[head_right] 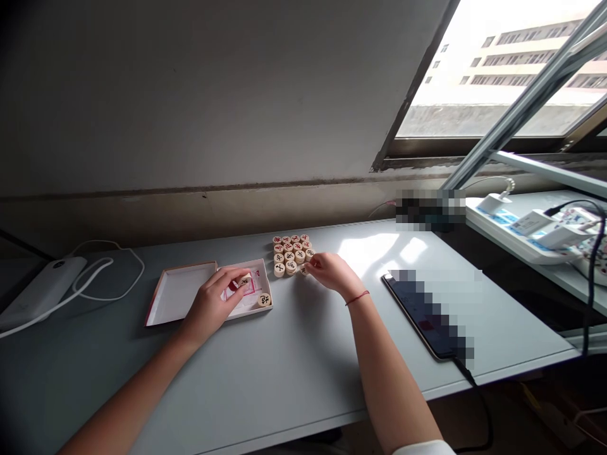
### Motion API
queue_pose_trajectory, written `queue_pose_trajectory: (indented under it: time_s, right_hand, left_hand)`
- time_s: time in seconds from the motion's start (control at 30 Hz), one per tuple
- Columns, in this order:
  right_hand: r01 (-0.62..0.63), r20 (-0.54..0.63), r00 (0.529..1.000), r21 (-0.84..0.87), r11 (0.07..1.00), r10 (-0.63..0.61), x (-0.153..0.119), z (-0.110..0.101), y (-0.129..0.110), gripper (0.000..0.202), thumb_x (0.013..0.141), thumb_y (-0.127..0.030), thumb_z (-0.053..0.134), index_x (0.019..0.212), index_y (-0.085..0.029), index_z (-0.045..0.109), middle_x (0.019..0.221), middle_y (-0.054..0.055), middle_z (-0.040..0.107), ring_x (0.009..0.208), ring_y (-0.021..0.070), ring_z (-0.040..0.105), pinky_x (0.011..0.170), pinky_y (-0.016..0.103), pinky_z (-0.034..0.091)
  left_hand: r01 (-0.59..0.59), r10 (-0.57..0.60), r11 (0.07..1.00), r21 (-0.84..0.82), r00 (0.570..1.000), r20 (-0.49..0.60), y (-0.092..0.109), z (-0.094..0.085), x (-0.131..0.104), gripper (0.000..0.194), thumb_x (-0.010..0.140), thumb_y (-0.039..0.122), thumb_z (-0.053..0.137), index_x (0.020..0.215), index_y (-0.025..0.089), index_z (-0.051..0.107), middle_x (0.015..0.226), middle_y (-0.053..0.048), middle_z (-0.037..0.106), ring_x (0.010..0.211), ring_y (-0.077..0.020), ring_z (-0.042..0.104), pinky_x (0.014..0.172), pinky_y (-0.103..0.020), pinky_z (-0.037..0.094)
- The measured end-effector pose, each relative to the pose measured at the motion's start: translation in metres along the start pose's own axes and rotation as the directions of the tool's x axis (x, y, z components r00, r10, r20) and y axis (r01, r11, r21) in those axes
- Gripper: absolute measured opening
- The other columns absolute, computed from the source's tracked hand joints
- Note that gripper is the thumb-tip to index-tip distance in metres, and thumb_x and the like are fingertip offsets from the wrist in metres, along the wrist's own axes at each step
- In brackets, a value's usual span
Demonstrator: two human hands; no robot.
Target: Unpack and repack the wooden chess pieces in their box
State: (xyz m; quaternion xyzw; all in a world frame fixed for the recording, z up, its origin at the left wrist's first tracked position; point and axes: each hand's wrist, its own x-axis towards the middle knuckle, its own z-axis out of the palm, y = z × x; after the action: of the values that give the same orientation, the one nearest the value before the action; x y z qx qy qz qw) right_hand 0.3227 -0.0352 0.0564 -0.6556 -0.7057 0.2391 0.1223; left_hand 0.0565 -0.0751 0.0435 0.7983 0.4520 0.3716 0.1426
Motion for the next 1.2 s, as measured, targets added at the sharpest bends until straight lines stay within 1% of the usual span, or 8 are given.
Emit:
queue_pose_trajectory:
  time_s: [0.17,0.37,0.57,0.63,0.77,0.9,1.07,1.2]
  right_hand:
    - [0.144,0.012,0.989,0.078,0.987,-0.145,-0.010,0.002,-0.025,0.025,0.086,-0.038,0.047,0.075,-0.020,0.059,0.073,0.001,0.062,0.058,0.0113,0.049,0.056,0.023,0.035]
    - [0.056,-0.021,0.998,-0.148,0.987,-0.060,-0.005,0.008,-0.014,0.015,0.078,-0.034,0.058,0.083,-0.020,0.061,0.085,0.004,0.064,0.070,0.0157,0.056,0.060,0.024,0.037]
    - [0.001,0.001,1.000,-0.171,0.985,0.000,-0.003,0.009,-0.011,0.019,0.081,-0.021,0.052,0.097,-0.021,0.061,0.082,0.003,0.067,0.068,0.0158,0.057,0.060,0.024,0.036]
    - [-0.017,-0.005,1.000,-0.172,0.985,0.017,-0.004,0.008,-0.015,0.022,0.082,-0.024,0.053,0.102,-0.022,0.061,0.082,0.003,0.067,0.067,0.0162,0.058,0.059,0.024,0.036]
    - [-0.017,-0.062,0.998,-0.201,0.980,0.005,-0.005,0.011,-0.019,0.014,0.081,-0.033,0.057,0.085,-0.021,0.063,0.090,0.006,0.066,0.072,0.0179,0.059,0.060,0.025,0.037]
    - [-0.013,-0.087,0.996,-0.242,0.970,-0.008,-0.007,0.015,-0.018,0.013,0.081,-0.019,0.051,0.084,-0.020,0.064,0.082,0.005,0.067,0.073,0.0183,0.060,0.063,0.025,0.037]
    - [0.017,-0.138,0.990,-0.140,0.990,-0.036,-0.014,0.017,-0.005,0.031,0.082,-0.020,0.050,0.110,-0.024,0.064,0.091,0.004,0.066,0.070,0.0162,0.060,0.067,0.026,0.041]
    - [0.038,-0.282,0.959,-0.007,0.999,-0.039,-0.021,0.026,0.003,0.023,0.083,-0.024,0.048,0.099,-0.023,0.065,0.093,0.004,0.067,0.069,0.0152,0.060,0.068,0.026,0.044]
  left_hand:
    - [-0.029,0.029,1.000,0.001,0.998,0.057,0.000,0.004,-0.003,0.024,0.088,0.027,0.059,0.111,0.023,0.058,0.102,-0.002,0.067,0.093,-0.0167,0.065,0.084,-0.029,0.053]
    - [-0.059,0.061,0.998,-0.022,0.992,0.112,-0.001,0.006,-0.004,0.025,0.088,0.023,0.058,0.113,0.022,0.057,0.107,-0.004,0.067,0.101,-0.0176,0.063,0.090,-0.030,0.052]
    - [-0.051,0.051,0.999,-0.008,0.990,0.134,0.000,0.003,-0.003,0.025,0.088,0.024,0.057,0.113,0.023,0.058,0.107,-0.005,0.067,0.101,-0.0199,0.064,0.090,-0.033,0.052]
    - [-0.050,0.050,0.999,-0.007,0.990,0.135,0.001,0.003,-0.003,0.025,0.087,0.023,0.057,0.112,0.023,0.058,0.106,-0.005,0.067,0.100,-0.0198,0.064,0.088,-0.033,0.052]
    - [-0.050,0.049,0.999,0.002,0.987,0.151,0.002,0.004,-0.003,0.025,0.087,0.023,0.056,0.113,0.023,0.059,0.104,-0.004,0.067,0.098,-0.0195,0.064,0.086,-0.032,0.052]
    - [-0.072,0.070,0.997,0.009,0.986,0.151,0.002,0.003,-0.003,0.025,0.087,0.023,0.058,0.112,0.023,0.059,0.103,-0.004,0.067,0.098,-0.0194,0.064,0.086,-0.032,0.052]
    - [-0.049,0.045,0.999,0.019,0.987,0.156,0.003,0.003,-0.003,0.024,0.086,0.022,0.058,0.110,0.022,0.061,0.102,-0.004,0.069,0.098,-0.0200,0.065,0.088,-0.032,0.053]
    - [-0.048,0.045,0.999,0.010,0.983,0.175,0.001,0.007,-0.005,0.023,0.085,0.022,0.058,0.108,0.023,0.061,0.103,-0.004,0.069,0.096,-0.0197,0.065,0.088,-0.033,0.052]
